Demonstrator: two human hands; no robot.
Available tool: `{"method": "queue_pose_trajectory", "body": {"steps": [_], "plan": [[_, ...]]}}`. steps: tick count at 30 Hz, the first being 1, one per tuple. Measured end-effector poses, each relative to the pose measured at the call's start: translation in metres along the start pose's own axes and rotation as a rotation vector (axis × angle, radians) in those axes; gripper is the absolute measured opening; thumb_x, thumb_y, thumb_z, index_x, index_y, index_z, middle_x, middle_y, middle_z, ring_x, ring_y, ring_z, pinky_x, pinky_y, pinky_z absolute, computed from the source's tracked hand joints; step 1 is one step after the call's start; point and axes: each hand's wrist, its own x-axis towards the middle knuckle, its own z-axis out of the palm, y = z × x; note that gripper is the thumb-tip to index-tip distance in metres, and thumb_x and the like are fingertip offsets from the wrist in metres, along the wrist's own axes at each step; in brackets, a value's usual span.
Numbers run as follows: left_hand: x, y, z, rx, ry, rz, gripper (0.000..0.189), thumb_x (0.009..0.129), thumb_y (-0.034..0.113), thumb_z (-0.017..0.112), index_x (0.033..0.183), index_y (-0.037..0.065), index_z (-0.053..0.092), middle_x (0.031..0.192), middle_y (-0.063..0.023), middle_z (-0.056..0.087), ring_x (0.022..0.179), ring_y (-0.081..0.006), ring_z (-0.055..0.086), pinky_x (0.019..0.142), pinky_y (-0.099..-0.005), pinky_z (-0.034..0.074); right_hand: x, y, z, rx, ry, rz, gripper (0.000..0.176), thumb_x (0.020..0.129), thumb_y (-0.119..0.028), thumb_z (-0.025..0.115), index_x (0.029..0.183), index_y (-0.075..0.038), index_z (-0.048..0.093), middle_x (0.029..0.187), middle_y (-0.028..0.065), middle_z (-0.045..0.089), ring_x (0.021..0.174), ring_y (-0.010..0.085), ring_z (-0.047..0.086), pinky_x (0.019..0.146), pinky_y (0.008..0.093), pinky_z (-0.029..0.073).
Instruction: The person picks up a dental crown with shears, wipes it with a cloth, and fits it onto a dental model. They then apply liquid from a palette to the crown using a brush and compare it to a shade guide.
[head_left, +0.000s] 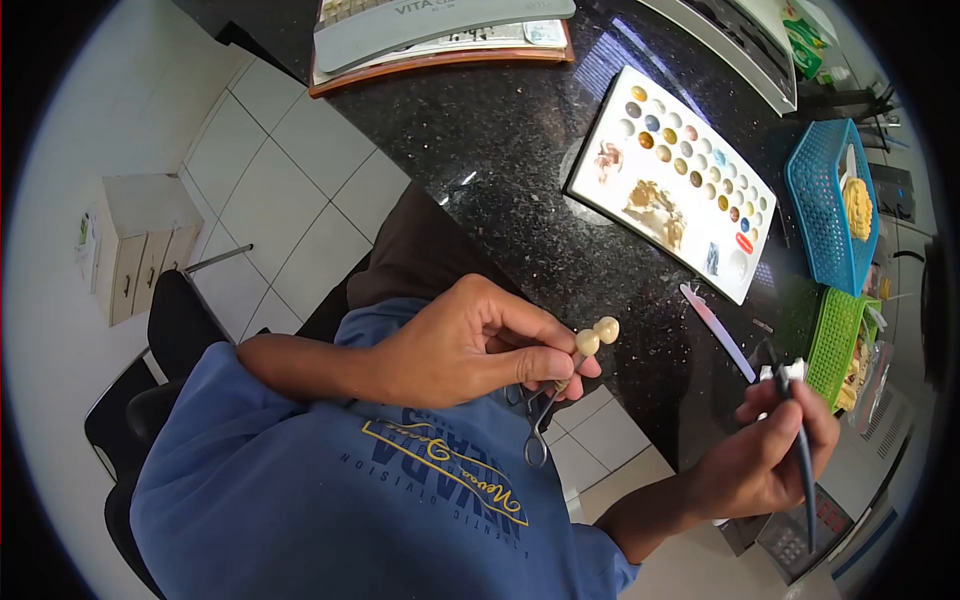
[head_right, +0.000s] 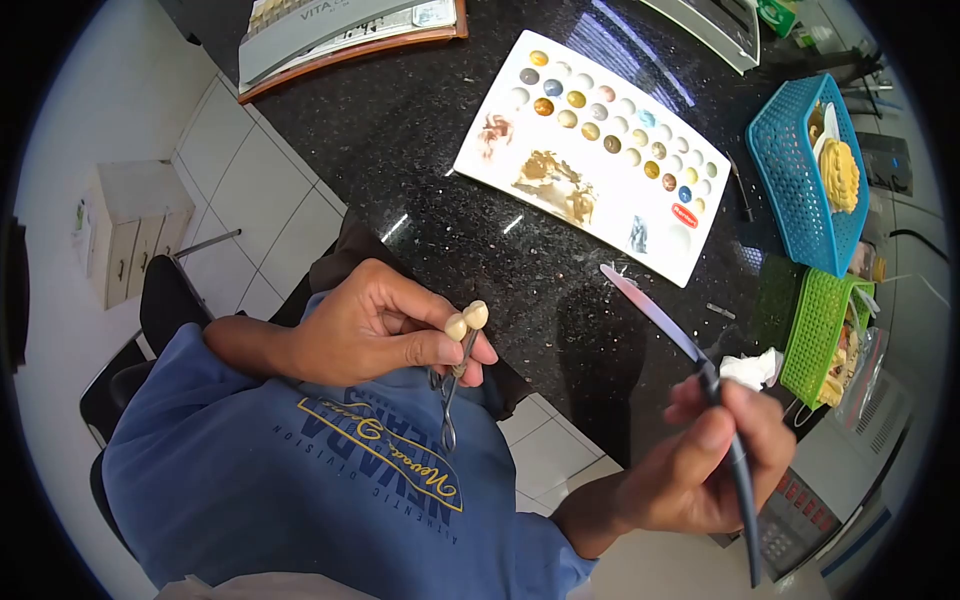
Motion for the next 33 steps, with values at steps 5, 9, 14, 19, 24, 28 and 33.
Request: {"method": "queue_pose_trajectory", "body": {"steps": [5, 9, 14, 19, 24, 28, 33], "plan": [[-0.003, 0.0, 0.002, 0.054, -0.025, 0.027, 0.019, 0.088, 0.003, 0.055, 0.103, -0.009, 0.059, 0.096, -0.0151, 0.064, 0.087, -0.016, 0.063, 0.079, -0.0271, 0.05, -0.029, -0.007, 0.022, 0.254, -0.003, 0.002, 0.029, 0.085, -0.028, 0.061, 0.088, -0.001, 0.05, 0.062, 0.0097, 0.049, 0.045, 0.0146, 0.049, 0.042, 0.0211, 0.039], [-0.012, 0.001, 0.008, -0.047, 0.002, -0.015, 0.026, 0.093, 0.013, 0.049, 0.109, -0.006, 0.056, 0.095, -0.0084, 0.06, 0.085, -0.0097, 0.056, 0.079, -0.0241, 0.045, -0.04, -0.013, 0.035, 0.333, 0.018, 0.074, 0.03, 0.085, -0.029, 0.062, 0.088, -0.002, 0.049, 0.063, 0.0094, 0.049, 0.046, 0.0145, 0.05, 0.043, 0.0215, 0.039], [-0.016, 0.006, 0.009, 0.028, -0.003, -0.024, 0.028, 0.093, 0.016, 0.05, 0.111, -0.004, 0.057, 0.089, -0.004, 0.06, 0.081, -0.0052, 0.051, 0.079, -0.0212, 0.044, -0.04, -0.005, 0.036, 0.398, -0.026, 0.02, 0.023, 0.087, -0.021, 0.057, 0.094, 0.0, 0.052, 0.07, 0.0109, 0.049, 0.055, 0.0126, 0.047, 0.04, 0.0189, 0.034], [-0.015, 0.011, 0.013, 0.054, -0.031, -0.005, 0.036, 0.095, 0.021, 0.049, 0.117, -0.007, 0.053, 0.086, -0.0044, 0.059, 0.081, -0.0078, 0.055, 0.075, -0.0224, 0.043, -0.042, -0.006, 0.038, 0.388, -0.044, -0.018, 0.023, 0.087, -0.021, 0.057, 0.094, 0.001, 0.053, 0.07, 0.0116, 0.049, 0.053, 0.0134, 0.048, 0.041, 0.0198, 0.036], [-0.008, 0.002, 0.009, 0.037, 0.049, 0.029, 0.032, 0.094, 0.013, 0.049, 0.117, -0.008, 0.053, 0.091, -0.0112, 0.065, 0.087, -0.0119, 0.061, 0.079, -0.024, 0.048, -0.042, -0.004, 0.04, 0.351, -0.048, -0.091, 0.022, 0.087, -0.021, 0.057, 0.093, 0.0, 0.053, 0.064, 0.011, 0.05, 0.053, 0.0139, 0.048, 0.044, 0.0206, 0.037], [-0.005, 0.002, 0.007, 0.089, 0.08, 0.042, 0.03, 0.093, 0.008, 0.049, 0.118, -0.008, 0.052, 0.094, -0.0157, 0.065, 0.089, -0.0147, 0.062, 0.081, -0.0252, 0.051, -0.042, -0.002, 0.041, 0.278, -0.092, -0.13, 0.022, 0.087, -0.021, 0.058, 0.09, 0.001, 0.053, 0.06, 0.0103, 0.053, 0.054, 0.0139, 0.05, 0.048, 0.0212, 0.04], [-0.005, 0.002, 0.007, 0.081, 0.071, 0.041, 0.029, 0.093, 0.008, 0.049, 0.117, -0.009, 0.052, 0.093, -0.0159, 0.065, 0.089, -0.015, 0.063, 0.081, -0.0254, 0.051, -0.041, 0.0, 0.039, 0.333, -0.167, -0.145, 0.016, 0.08, -0.007, 0.062, 0.09, 0.004, 0.054, 0.069, 0.0124, 0.058, 0.055, 0.0197, 0.06, 0.051, 0.0275, 0.051]]}}
